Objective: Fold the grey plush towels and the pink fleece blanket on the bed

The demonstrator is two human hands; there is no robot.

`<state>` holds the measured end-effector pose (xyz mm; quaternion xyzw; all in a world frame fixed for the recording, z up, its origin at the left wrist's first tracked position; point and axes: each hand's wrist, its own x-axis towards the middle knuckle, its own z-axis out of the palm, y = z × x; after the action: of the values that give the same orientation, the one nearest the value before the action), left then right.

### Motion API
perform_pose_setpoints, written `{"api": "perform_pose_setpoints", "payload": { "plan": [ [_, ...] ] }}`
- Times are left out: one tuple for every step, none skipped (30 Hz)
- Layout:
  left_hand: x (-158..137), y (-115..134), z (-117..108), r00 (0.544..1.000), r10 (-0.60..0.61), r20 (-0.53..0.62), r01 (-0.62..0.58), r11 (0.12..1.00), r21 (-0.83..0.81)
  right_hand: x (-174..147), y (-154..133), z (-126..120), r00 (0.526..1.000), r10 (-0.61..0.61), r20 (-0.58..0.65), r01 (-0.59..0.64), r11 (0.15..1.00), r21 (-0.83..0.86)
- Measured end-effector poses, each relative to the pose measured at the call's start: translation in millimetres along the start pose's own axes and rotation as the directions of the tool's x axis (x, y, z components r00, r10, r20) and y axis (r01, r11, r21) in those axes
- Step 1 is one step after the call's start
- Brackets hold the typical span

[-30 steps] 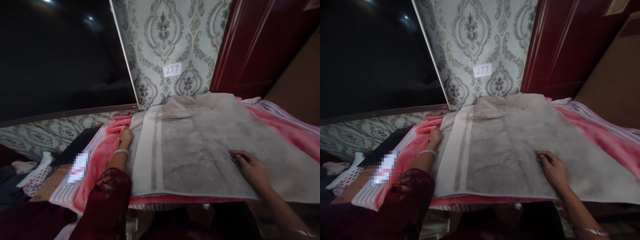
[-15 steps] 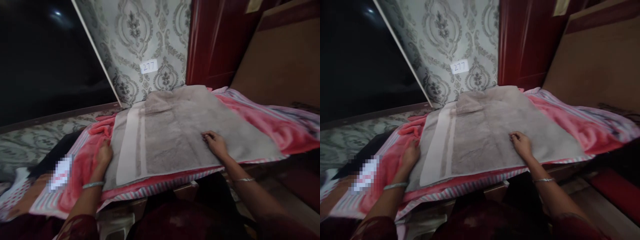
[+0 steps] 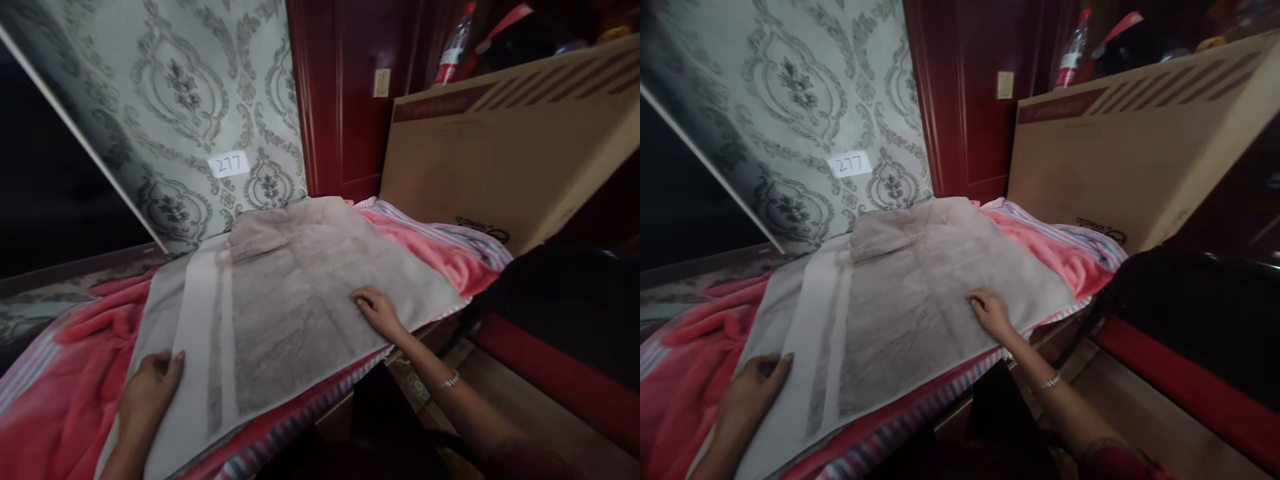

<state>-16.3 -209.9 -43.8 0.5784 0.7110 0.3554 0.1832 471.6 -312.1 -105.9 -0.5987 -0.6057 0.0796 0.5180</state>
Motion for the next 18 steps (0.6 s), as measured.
{"api": "perform_pose_setpoints", "payload": {
  "plan": [
    [0,-2,-2,1.0,-0.007,-0.003,0.007,1.0,0.006,-3,-1,1,1.0,-0.012,-0.015,0.012,1.0,-0.011],
    [0,-3,-4,1.0,-0.011,0.01,0.011,1.0,-0.009,-6,-1,3,0.999,-0.02,-0.029,0.019,0.999,-0.027],
    [0,-4,-6,0.999,-0.016,0.035,0.018,0.999,-0.049,-7,-2,5,0.999,-0.027,-0.039,0.026,0.999,-0.043],
    [-1,-4,-9,0.997,-0.022,0.068,0.029,0.994,-0.109,-8,-2,6,0.998,-0.034,-0.046,0.031,0.998,-0.059],
    [-3,-4,-11,0.994,-0.031,0.106,0.05,0.983,-0.176,-9,-2,8,0.998,-0.039,-0.049,0.036,0.997,-0.071],
    [-5,-2,-14,0.988,-0.044,0.147,0.079,0.968,-0.24,-9,-1,9,0.998,-0.04,-0.05,0.036,0.996,-0.079],
    [-7,-1,-16,0.981,-0.057,0.185,0.109,0.952,-0.286,-9,-1,10,0.998,-0.039,-0.05,0.035,0.996,-0.083],
    [-10,1,-19,0.975,-0.066,0.213,0.132,0.94,-0.314,-9,0,11,0.998,-0.036,-0.049,0.031,0.996,-0.085],
    [-13,3,-21,0.972,-0.064,0.227,0.139,0.933,-0.331,-8,1,12,0.998,-0.029,-0.047,0.025,0.996,-0.088],
    [-15,5,-23,0.972,-0.045,0.232,0.126,0.93,-0.346,-8,0,13,0.999,-0.021,-0.05,0.017,0.995,-0.094],
    [-17,6,-25,0.973,-0.017,0.229,0.101,0.928,-0.359,-8,-2,14,0.998,-0.017,-0.057,0.012,0.995,-0.102],
    [-19,8,-26,0.975,0.014,0.223,0.072,0.926,-0.372,-9,-5,17,0.997,-0.019,-0.069,0.012,0.994,-0.112],
    [-20,10,-27,0.974,0.038,0.221,0.05,0.924,-0.38,-10,-11,20,0.996,-0.029,-0.088,0.019,0.993,-0.12],
    [-21,11,-28,0.973,0.05,0.226,0.041,0.923,-0.383,-12,-19,25,0.993,-0.049,-0.106,0.036,0.991,-0.125],
    [-21,12,-29,0.973,0.046,0.225,0.045,0.923,-0.383,-15,-30,30,0.991,-0.079,-0.11,0.066,0.991,-0.12],
    [-21,14,-29,0.976,0.032,0.214,0.054,0.922,-0.383,-19,-43,37,0.989,-0.119,-0.09,0.11,0.989,-0.101],
    [-21,16,-30,0.981,0.02,0.193,0.057,0.92,-0.387,-23,-57,45,0.985,-0.164,-0.046,0.161,0.984,-0.07],
    [-21,18,-30,0.986,0.017,0.164,0.05,0.916,-0.398,-27,-74,53,0.976,-0.214,0.026,0.215,0.976,-0.025]
  ]
}}
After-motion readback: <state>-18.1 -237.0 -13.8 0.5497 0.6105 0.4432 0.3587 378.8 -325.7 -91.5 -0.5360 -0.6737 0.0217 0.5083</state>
